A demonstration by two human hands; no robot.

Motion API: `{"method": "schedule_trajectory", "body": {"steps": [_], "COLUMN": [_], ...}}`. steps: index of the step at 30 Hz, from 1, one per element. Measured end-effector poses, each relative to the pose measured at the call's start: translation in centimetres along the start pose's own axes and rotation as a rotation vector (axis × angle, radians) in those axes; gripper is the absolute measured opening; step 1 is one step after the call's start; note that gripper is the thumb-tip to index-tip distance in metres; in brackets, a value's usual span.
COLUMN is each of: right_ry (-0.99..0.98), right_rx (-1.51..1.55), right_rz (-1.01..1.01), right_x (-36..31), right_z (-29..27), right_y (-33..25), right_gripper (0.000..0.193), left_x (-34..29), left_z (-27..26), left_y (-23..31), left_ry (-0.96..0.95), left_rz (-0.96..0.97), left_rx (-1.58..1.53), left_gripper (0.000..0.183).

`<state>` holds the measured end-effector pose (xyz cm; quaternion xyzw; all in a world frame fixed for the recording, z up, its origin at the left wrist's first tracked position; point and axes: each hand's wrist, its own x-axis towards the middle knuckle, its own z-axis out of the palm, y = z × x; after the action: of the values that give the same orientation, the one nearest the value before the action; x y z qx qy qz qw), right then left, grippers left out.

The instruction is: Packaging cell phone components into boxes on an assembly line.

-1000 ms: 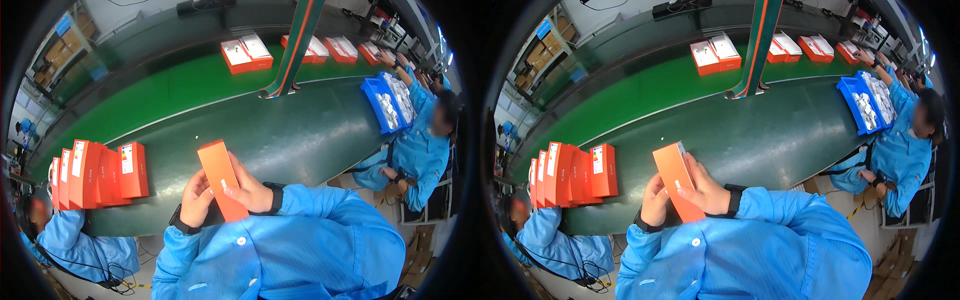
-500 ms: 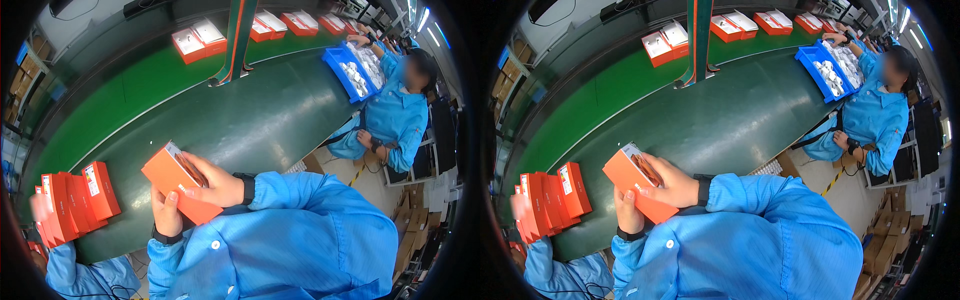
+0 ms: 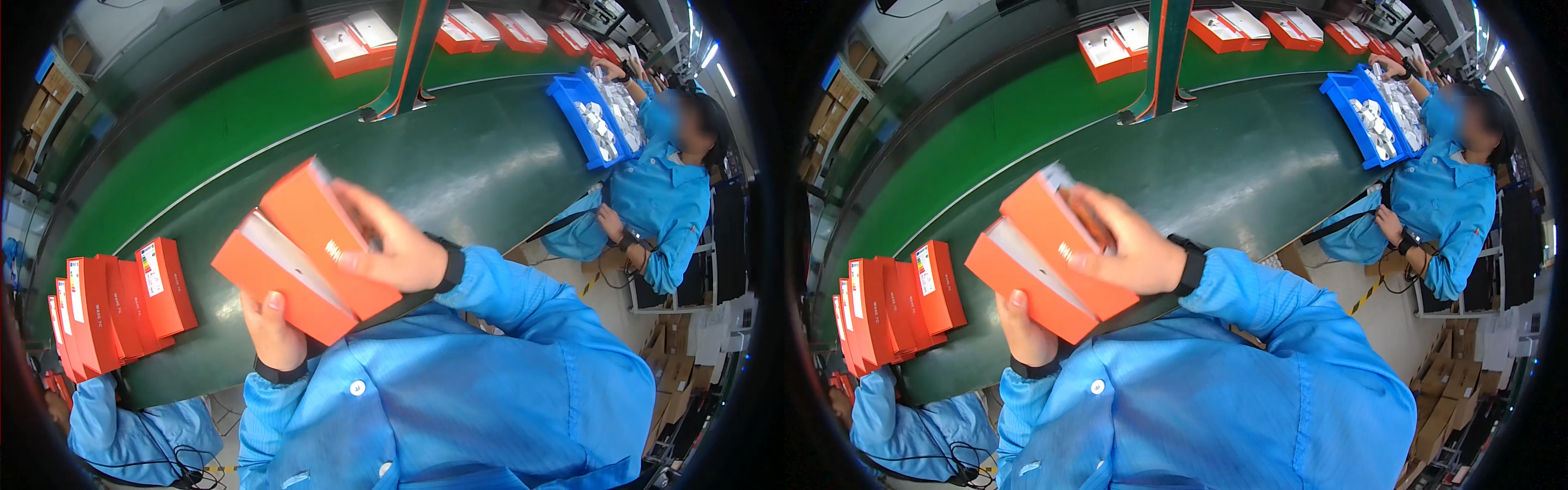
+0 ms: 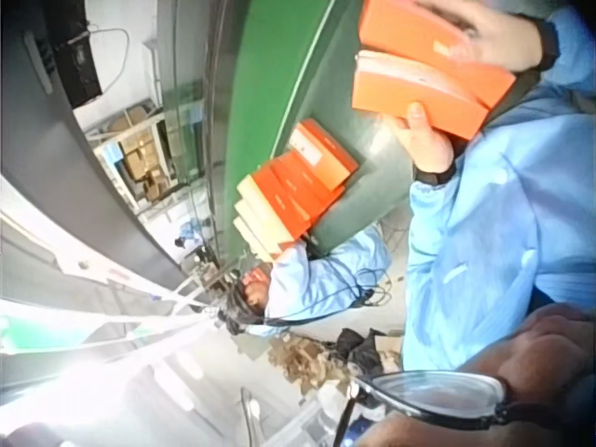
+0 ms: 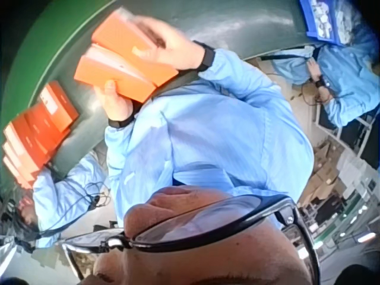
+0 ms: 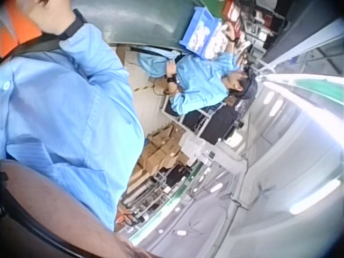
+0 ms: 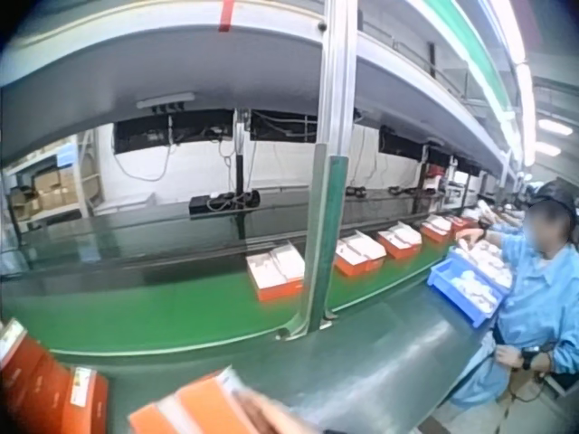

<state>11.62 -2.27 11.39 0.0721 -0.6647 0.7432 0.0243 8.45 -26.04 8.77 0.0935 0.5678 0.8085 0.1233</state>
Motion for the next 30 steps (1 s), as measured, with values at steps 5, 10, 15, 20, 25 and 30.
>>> {"method": "schedule_trajectory", "body": {"steps": [5,10,15,20,25,30], "right_ry": [0.329,0.304,0.286,0.025,0.076,0.233], "right_rx": [-0.762,-1.226,-1.092,-0.751,-0.816,-0.994], "right_rz": [-0.067,0.212,-0.260,-0.251,-0.278,-0.337], "right_x": [1.2,2.1,0.7,-1.2,-0.9,-0.9], "right_z": [-5.2,-7.5,-5.0,1.6,0.6,-3.5], "right_y": [-0.2,0.9,0.1,-2.7,-2.1,-3.8], "right_gripper": [0.097,0.090,0.075,0.057,0.042,0.033], "left_x": [0.1,-0.4,-0.7,-0.7,0.0,0.9], "left_z": [-2.6,-1.8,-1.2,1.0,2.9,2.5], "left_y": [0.3,0.8,0.5,-0.7,-0.5,-2.5], "left_ry": [0.066,0.104,0.010,-0.070,-0.125,-0.127], "left_rz": [-0.148,-0.135,-0.124,-0.129,-0.140,-0.226], "left_rx": [-0.270,-0.335,-0.260,-0.249,-0.199,-0.273], "left_gripper": [0.064,0.064,0.064,0.064,0.063,0.055]}}
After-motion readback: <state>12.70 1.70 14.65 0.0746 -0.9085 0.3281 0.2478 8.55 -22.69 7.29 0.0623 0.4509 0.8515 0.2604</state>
